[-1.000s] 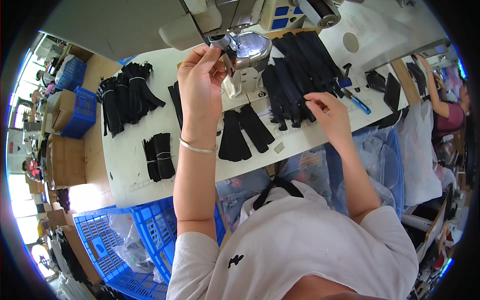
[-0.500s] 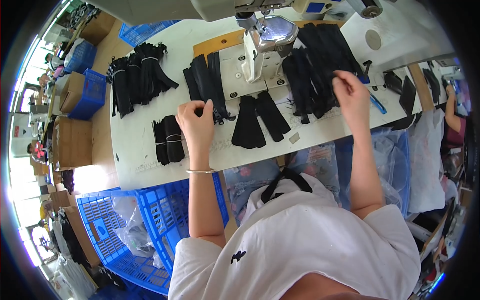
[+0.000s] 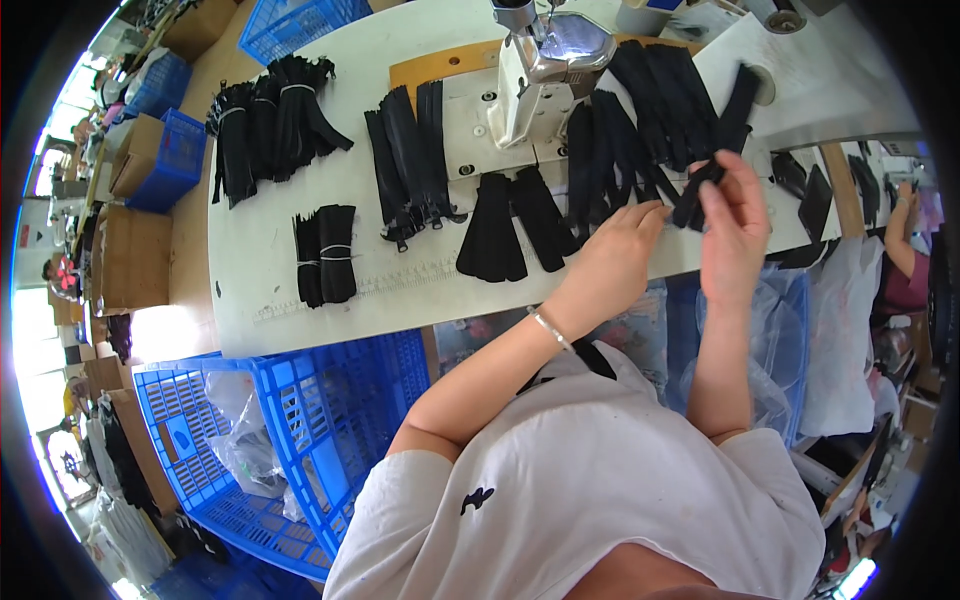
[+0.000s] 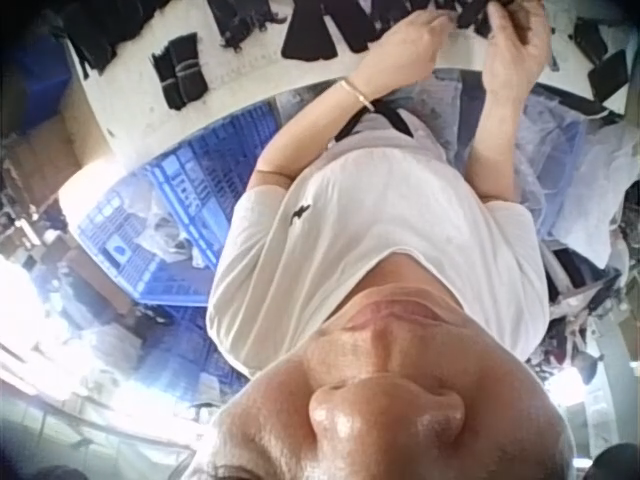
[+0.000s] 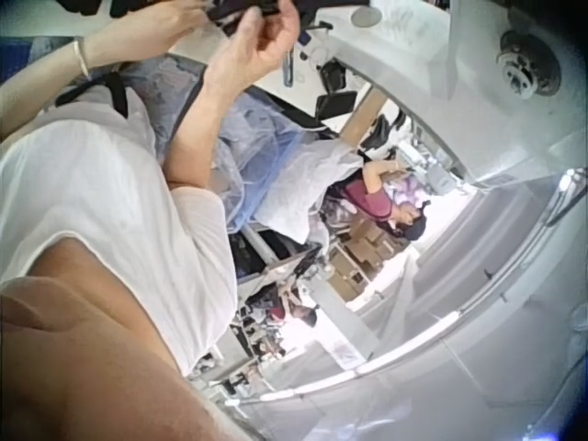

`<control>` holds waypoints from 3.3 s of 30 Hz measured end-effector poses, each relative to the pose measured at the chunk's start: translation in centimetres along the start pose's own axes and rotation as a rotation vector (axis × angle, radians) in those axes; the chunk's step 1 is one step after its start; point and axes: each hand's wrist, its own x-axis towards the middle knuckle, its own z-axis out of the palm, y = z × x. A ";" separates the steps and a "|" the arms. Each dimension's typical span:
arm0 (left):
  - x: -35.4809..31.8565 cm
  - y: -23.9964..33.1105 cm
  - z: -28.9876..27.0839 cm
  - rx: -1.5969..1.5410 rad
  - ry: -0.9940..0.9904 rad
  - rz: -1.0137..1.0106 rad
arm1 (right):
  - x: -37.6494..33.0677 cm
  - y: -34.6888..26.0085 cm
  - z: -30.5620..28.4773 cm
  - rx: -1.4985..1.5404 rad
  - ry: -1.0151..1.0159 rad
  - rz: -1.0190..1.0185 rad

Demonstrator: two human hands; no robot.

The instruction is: Sewing and assembling zipper components using an industrial sewing machine.

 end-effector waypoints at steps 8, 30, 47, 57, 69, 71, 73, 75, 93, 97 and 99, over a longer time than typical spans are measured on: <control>-0.5 2.9 -3.0 -0.542 0.242 -0.257 | -3.9 -0.7 -0.4 -0.188 -0.201 0.225; -6.8 0.4 -11.0 0.491 0.359 -0.521 | -4.7 2.5 4.5 0.042 -0.456 0.607; -6.9 1.5 -11.6 -0.756 0.438 -0.661 | -2.9 -0.1 7.3 -0.086 -0.537 0.222; -5.7 2.3 -11.2 -0.996 0.408 -0.654 | -2.2 0.5 7.5 -0.086 -0.622 0.639; -4.9 2.4 -10.8 -0.678 0.402 -0.669 | -2.0 0.4 7.4 0.088 -0.614 0.617; -4.9 2.2 -10.8 -0.659 0.403 -0.622 | -2.0 0.1 7.5 0.071 -0.613 0.596; -4.9 2.2 -10.6 -0.664 0.403 -0.619 | -2.1 0.3 7.4 0.063 -0.611 0.574; -4.8 2.4 -10.5 -0.670 0.402 -0.616 | -2.1 0.2 7.2 0.055 -0.609 0.552; -1.8 3.1 -11.6 -0.536 0.510 -0.480 | -1.0 -1.1 7.1 -0.036 -0.601 0.551; -0.4 3.5 -12.4 -0.529 0.430 -0.418 | -1.0 -2.3 6.9 -0.101 -0.539 0.510; 0.0 4.0 -12.7 -0.570 0.384 -0.418 | -1.1 -2.6 6.9 -0.106 -0.522 0.493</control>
